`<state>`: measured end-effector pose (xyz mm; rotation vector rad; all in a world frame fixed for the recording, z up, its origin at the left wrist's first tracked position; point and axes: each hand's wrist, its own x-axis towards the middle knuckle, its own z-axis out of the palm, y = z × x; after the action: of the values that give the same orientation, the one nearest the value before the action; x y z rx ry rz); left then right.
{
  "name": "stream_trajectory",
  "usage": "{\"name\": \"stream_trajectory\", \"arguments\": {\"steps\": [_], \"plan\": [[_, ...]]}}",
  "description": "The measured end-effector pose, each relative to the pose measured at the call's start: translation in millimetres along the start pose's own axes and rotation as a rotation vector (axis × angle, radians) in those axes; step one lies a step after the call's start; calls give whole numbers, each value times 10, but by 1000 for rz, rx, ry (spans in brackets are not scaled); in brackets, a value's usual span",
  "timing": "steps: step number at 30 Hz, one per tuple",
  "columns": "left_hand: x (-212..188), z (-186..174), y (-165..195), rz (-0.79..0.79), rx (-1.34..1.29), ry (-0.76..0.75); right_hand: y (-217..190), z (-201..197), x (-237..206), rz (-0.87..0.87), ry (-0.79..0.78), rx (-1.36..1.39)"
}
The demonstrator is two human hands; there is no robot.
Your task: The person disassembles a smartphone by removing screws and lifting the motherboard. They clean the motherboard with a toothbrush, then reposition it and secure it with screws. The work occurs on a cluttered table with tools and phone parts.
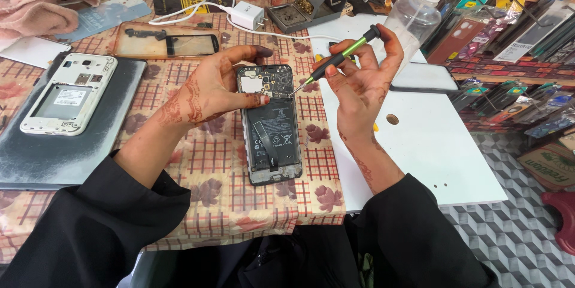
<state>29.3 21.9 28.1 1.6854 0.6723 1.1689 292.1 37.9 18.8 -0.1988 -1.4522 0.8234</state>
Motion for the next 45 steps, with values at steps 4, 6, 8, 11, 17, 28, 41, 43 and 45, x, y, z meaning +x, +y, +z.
{"name": "stream_trajectory", "arguments": {"steps": [4,6,8,11,17,28,41,43,45], "plan": [[4,-3,-19,38,9,-9,-1,6,2,-4,-6,-4],[3,-11,-25,30,-3,-12,-6,5,3,1,-4,-14],[3,-13,-31,36,-8,-15,-11,2,4,7,1,-31],[1,-11,-35,50,4,-18,-15,2,-1,12,-1,-38],[-2,-9,-11,8,-14,-9,-7,0,6,8,-3,-42],[-3,-16,-14,10,3,-5,-27,9,-10,-13,-9,-49],[1,-30,-58,24,75,1,-141,110,-87,-210,-182,-323],[2,-30,-77,15,69,2,-144,113,-82,-246,-226,-357],[4,-39,-102,-2,45,8,-138,117,-76,-286,-261,-391]]}}
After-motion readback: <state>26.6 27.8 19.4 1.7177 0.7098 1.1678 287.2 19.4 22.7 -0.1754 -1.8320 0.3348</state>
